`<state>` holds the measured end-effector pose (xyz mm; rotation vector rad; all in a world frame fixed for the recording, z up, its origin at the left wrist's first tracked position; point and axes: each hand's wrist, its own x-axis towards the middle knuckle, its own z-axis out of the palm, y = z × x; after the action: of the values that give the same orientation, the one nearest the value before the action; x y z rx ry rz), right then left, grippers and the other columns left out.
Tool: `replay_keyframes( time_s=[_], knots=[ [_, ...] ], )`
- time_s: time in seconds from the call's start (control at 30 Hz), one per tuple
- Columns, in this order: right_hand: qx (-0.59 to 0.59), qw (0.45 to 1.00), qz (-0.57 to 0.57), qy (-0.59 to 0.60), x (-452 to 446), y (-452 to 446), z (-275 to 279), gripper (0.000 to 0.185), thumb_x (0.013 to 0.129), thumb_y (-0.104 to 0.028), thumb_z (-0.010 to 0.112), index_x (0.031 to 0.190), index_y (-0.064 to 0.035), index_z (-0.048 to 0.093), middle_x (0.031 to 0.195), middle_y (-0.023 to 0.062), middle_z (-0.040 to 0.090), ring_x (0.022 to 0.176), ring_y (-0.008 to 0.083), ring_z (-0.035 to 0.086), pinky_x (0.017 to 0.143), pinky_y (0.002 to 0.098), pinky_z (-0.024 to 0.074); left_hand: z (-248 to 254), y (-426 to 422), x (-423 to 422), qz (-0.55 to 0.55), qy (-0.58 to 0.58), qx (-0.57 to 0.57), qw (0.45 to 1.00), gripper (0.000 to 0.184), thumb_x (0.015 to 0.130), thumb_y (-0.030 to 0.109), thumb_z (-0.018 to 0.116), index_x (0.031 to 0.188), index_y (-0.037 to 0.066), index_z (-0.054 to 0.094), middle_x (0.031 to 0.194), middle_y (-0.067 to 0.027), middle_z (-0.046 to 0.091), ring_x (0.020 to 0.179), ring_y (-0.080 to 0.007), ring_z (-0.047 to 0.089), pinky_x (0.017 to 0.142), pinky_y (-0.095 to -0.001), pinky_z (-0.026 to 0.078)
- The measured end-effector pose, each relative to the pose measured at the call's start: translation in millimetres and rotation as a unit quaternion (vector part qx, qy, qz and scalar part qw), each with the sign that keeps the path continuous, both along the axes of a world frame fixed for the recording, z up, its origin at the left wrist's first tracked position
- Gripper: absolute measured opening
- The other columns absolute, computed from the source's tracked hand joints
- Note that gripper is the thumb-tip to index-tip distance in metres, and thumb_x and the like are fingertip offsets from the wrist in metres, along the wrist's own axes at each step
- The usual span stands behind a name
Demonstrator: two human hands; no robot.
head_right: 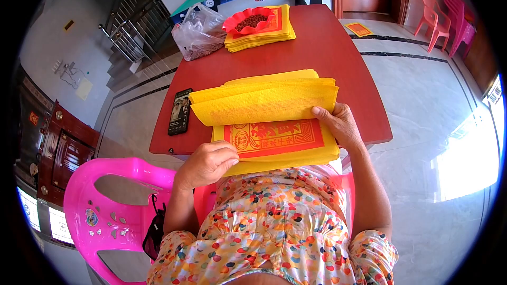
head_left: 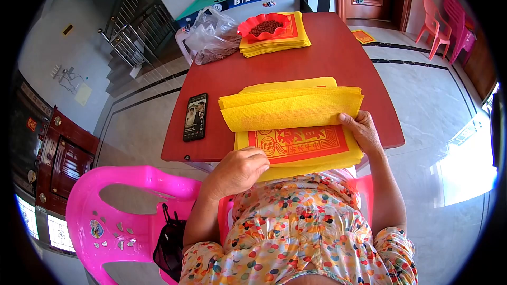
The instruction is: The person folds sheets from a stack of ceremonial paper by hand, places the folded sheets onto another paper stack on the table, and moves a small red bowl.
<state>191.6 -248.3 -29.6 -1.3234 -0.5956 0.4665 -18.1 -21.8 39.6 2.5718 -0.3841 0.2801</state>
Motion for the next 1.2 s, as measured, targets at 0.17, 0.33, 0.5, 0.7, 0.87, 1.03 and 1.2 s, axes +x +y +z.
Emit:
replay_keyframes(
  time_s=[0.17, 0.33, 0.5, 0.7, 0.87, 1.03, 1.2],
  knots=[
    [-0.002, 1.0, -0.001, 0.002, -0.6, 0.2, 0.5, 0.035, 0.083, -0.032, 0.065, 0.095, 0.0013, 0.065, 0.079, 0.0052, 0.066, 0.066, 0.0079, 0.061, 0.06, 0.0235, 0.0517, -1.7, 0.3, 0.1, 0.005, -0.004, 0.004, 1.0, 0.006, 0.077, 0.002, 0.061, 0.076, -0.003, 0.058, 0.076, -0.0133, 0.06, 0.07, -0.0282, 0.06, 0.062, -0.0351, 0.048],
    [-0.001, 1.0, 0.0, 0.007, 0.0, 0.7, -0.6, 0.036, 0.082, -0.032, 0.066, 0.095, 0.0014, 0.065, 0.08, 0.006, 0.066, 0.066, 0.0082, 0.061, 0.06, 0.024, 0.052, -2.0, 0.7, 0.4, 0.003, 0.011, 0.019, 1.0, 0.007, 0.078, 0.003, 0.061, 0.075, -0.002, 0.057, 0.076, -0.0126, 0.058, 0.07, -0.0283, 0.059, 0.062, -0.0352, 0.047],
    [0.001, 1.0, -0.001, 0.009, -0.2, 0.7, 0.4, 0.037, 0.082, -0.033, 0.066, 0.095, 0.0013, 0.065, 0.08, 0.0064, 0.067, 0.067, 0.0085, 0.062, 0.06, 0.024, 0.052, -2.5, 1.1, 1.0, 0.004, 0.026, 0.001, 1.0, 0.007, 0.077, 0.003, 0.061, 0.076, -0.002, 0.056, 0.074, -0.0117, 0.057, 0.069, -0.0283, 0.058, 0.061, -0.0352, 0.047],
    [0.003, 1.0, -0.001, 0.007, 0.9, 0.4, -1.3, 0.037, 0.082, -0.033, 0.066, 0.095, 0.0012, 0.065, 0.08, 0.0061, 0.066, 0.067, 0.0079, 0.061, 0.06, 0.0239, 0.0518, -2.7, 6.2, 1.8, -0.041, 0.082, -0.01, 0.996, 0.014, 0.077, 0.01, 0.063, 0.085, -0.001, 0.059, 0.082, -0.0115, 0.056, 0.083, -0.0283, 0.055, 0.074, -0.0365, 0.046],
    [0.002, 1.0, 0.002, 0.001, 0.3, 0.3, -0.4, 0.037, 0.082, -0.033, 0.066, 0.095, 0.0013, 0.065, 0.08, 0.005, 0.066, 0.067, 0.0075, 0.061, 0.06, 0.0238, 0.0516, -5.8, 6.6, 2.0, -0.033, 0.081, -0.015, 0.996, 0.016, 0.072, 0.008, 0.068, 0.085, 0.001, 0.06, 0.084, -0.0093, 0.058, 0.085, -0.026, 0.054, 0.075, -0.0346, 0.045],
    [0.005, 1.0, 0.003, 0.008, -0.5, 0.1, -0.4, 0.036, 0.083, -0.033, 0.066, 0.095, 0.0013, 0.065, 0.08, 0.0052, 0.066, 0.067, 0.0077, 0.061, 0.06, 0.024, 0.0518, -6.1, 7.5, 2.4, -0.034, 0.084, -0.021, 0.996, 0.016, 0.072, 0.008, 0.068, 0.085, 0.0, 0.061, 0.084, -0.0093, 0.058, 0.085, -0.0257, 0.054, 0.075, -0.0344, 0.045],
    [0.001, 1.0, 0.003, 0.008, 0.1, -0.2, -0.2, 0.036, 0.083, -0.033, 0.065, 0.096, 0.0012, 0.065, 0.08, 0.0056, 0.066, 0.067, 0.0081, 0.061, 0.061, 0.0242, 0.052, -4.5, 8.6, 2.7, -0.043, 0.106, -0.021, 0.993, 0.017, 0.078, 0.013, 0.063, 0.087, -0.001, 0.06, 0.087, -0.0118, 0.056, 0.088, -0.0275, 0.054, 0.078, -0.036, 0.045]
  ],
)
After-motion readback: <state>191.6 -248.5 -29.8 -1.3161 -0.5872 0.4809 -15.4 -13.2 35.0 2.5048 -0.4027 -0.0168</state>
